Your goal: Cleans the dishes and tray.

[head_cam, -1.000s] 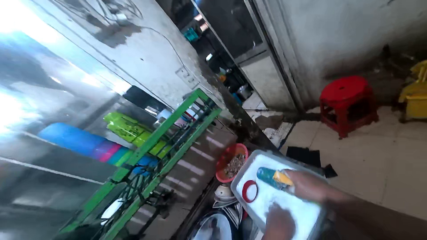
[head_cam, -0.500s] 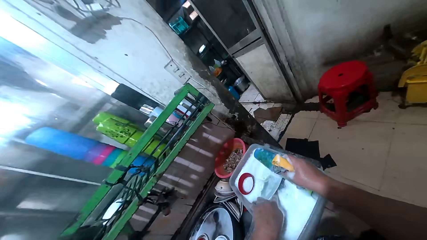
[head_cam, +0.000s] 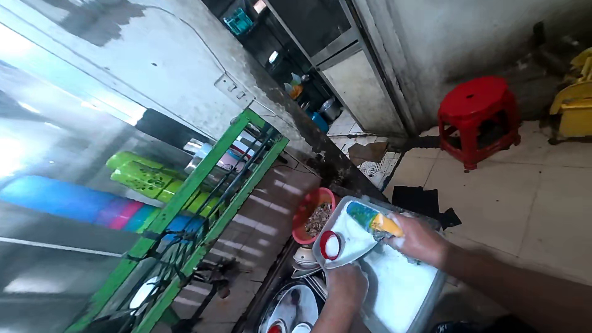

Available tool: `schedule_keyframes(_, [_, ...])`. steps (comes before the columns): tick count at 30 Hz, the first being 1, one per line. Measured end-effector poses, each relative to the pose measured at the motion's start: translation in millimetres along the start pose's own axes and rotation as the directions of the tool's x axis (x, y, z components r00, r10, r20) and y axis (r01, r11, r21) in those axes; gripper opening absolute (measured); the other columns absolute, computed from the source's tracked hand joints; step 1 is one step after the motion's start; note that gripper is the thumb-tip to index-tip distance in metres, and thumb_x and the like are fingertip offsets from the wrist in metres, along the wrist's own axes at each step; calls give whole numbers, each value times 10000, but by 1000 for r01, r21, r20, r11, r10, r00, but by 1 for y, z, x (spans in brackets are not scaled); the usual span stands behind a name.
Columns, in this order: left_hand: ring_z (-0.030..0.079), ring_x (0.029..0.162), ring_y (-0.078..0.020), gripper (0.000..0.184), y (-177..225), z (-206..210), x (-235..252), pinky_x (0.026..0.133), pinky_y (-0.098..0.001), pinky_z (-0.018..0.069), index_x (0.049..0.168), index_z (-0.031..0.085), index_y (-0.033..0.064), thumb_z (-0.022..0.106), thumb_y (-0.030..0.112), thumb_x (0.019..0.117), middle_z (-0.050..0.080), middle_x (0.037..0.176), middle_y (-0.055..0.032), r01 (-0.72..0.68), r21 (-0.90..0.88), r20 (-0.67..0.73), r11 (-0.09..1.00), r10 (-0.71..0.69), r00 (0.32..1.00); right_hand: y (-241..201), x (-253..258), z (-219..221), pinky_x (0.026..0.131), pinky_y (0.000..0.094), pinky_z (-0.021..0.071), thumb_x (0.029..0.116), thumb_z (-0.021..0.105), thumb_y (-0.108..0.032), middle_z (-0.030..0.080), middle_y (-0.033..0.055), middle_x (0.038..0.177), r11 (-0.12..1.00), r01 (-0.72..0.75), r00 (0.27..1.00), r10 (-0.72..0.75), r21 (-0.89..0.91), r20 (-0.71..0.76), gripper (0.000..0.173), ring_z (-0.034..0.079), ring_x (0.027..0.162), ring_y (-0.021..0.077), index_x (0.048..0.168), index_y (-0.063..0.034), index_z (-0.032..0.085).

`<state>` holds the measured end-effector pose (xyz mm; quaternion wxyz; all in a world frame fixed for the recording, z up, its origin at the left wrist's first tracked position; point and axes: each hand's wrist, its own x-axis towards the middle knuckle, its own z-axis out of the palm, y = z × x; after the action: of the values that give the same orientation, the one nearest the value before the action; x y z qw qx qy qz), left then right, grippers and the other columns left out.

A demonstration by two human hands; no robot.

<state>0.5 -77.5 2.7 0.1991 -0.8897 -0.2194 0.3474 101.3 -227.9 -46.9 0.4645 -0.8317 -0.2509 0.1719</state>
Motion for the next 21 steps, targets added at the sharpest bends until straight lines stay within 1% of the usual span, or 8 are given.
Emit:
schedule_keyframes(3, [579,1290,-391,406,1,0,19,1053,-581,469,1350,585,-20,408,224,1078,602,1372,-234,-77,-239,45,968,90,995,-1,0,0,995,487,518,923,749,-319,672,135,1216,1000,-9,1000,9,19,14,490,647,1142,282,1341,-99,618])
schedule_keyframes(6, [446,1432,-381,528,11,31,58,1185,-550,350,1561,401,63,394,327,1104,462,1546,-216,-221,-366,9,904,241,971,-2,1,-1,984,488,521,923,753,-314,667,142,1216,999,-14,1000,14,35,12,493,647,1132,283,1341,-94,613])
schedule_keyframes(7, [385,1465,-410,556,17,38,63,1208,-561,304,1577,353,28,421,301,1098,405,1574,-250,-234,-375,51,897,272,961,-1,1,-1,983,488,522,923,751,-316,667,142,1218,999,-14,1000,13,30,13,497,649,1133,283,1346,-96,609])
schedule_keyframes(9, [369,1459,-449,546,30,37,53,1198,-576,307,1488,411,-98,518,224,1060,401,1544,-314,-248,-356,137,901,313,940,-2,0,-1,984,503,520,927,750,-304,670,155,1210,1000,-6,1000,5,18,17,486,651,1132,300,1337,-81,613])
schedule_keyframes(11, [318,1490,-436,583,41,36,37,1226,-553,261,1490,405,-108,553,240,1046,385,1561,-305,-316,-308,155,897,375,914,-2,1,-2,967,507,528,926,747,-309,677,147,1179,1000,-1,999,1,-15,44,457,660,1106,295,1304,-83,624])
schedule_keyframes(13, [346,1477,-421,610,49,39,19,1210,-529,311,1545,374,-26,575,205,1018,355,1588,-273,-322,-326,119,889,376,919,-2,1,-1,973,504,526,930,745,-328,678,142,1184,999,0,998,3,-36,69,471,660,1108,291,1316,-88,621])
schedule_keyframes(16, [438,1408,-430,545,54,43,3,1144,-549,407,1529,450,100,559,77,996,382,1566,-253,-329,-406,112,853,404,908,-3,0,0,972,509,525,935,744,-326,675,146,1196,998,-6,997,11,-55,76,489,655,1117,301,1340,-88,610])
schedule_keyframes(21, [400,1427,-441,717,49,41,3,1164,-583,353,1560,388,65,661,19,899,407,1542,-271,-425,-383,184,820,519,835,-9,-1,-3,942,529,534,959,726,-262,681,168,1178,996,-91,990,92,-22,109,485,675,1074,317,1376,-75,565])
